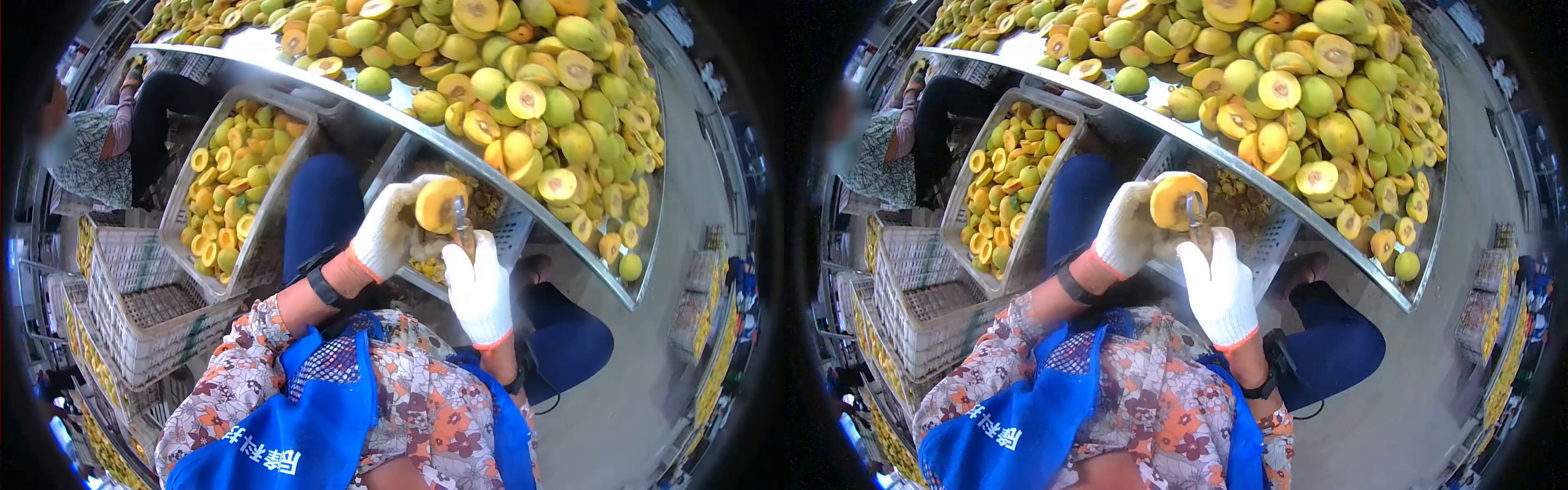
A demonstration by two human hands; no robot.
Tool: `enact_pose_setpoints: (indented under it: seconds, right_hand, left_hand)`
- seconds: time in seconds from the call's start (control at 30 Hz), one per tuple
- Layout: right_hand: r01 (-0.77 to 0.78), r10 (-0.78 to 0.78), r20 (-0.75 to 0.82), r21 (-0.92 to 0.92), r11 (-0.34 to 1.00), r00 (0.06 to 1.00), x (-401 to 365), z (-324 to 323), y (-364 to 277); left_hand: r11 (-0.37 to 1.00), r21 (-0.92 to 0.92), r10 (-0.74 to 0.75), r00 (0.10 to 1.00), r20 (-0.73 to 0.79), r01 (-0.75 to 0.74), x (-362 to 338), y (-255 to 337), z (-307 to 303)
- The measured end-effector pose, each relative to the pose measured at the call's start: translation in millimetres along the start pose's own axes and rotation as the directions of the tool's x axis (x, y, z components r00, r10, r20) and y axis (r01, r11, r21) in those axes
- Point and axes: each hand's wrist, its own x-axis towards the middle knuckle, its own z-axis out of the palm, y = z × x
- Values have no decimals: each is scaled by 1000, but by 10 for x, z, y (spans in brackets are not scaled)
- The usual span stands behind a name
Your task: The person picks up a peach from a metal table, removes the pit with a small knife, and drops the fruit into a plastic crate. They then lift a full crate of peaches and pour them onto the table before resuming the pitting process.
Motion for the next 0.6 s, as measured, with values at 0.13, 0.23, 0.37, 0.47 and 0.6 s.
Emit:
enact_pose_setpoints:
  seconds: [0.13, 0.23, 0.37, 0.47, 0.6]
  right_hand:
    - [-172, 167, 53, 119, 978, 985, -39, -28, -74]
    - [-176, 175, 37, 37, 984, 984, -71, -4, -79]
    - [-162, 171, 94, -96, 982, 981, -113, -10, -88]
    - [-27, 38, 152, -75, 997, 988, -145, 30, 36]
    - [119, -108, 141, -75, 990, 984, -221, 31, 83]
  left_hand:
    - [1000, 9, -2, 997, -82, 2, 32, -72, 11]
    - [982, 173, 99, 990, -97, -81, 18, -126, 115]
    - [807, 516, 330, 944, 6, -286, 47, -175, 159]
    - [573, 735, 432, 896, 104, -362, 100, -183, 96]
    - [384, 834, 346, 899, 269, -397, 134, -61, 55]
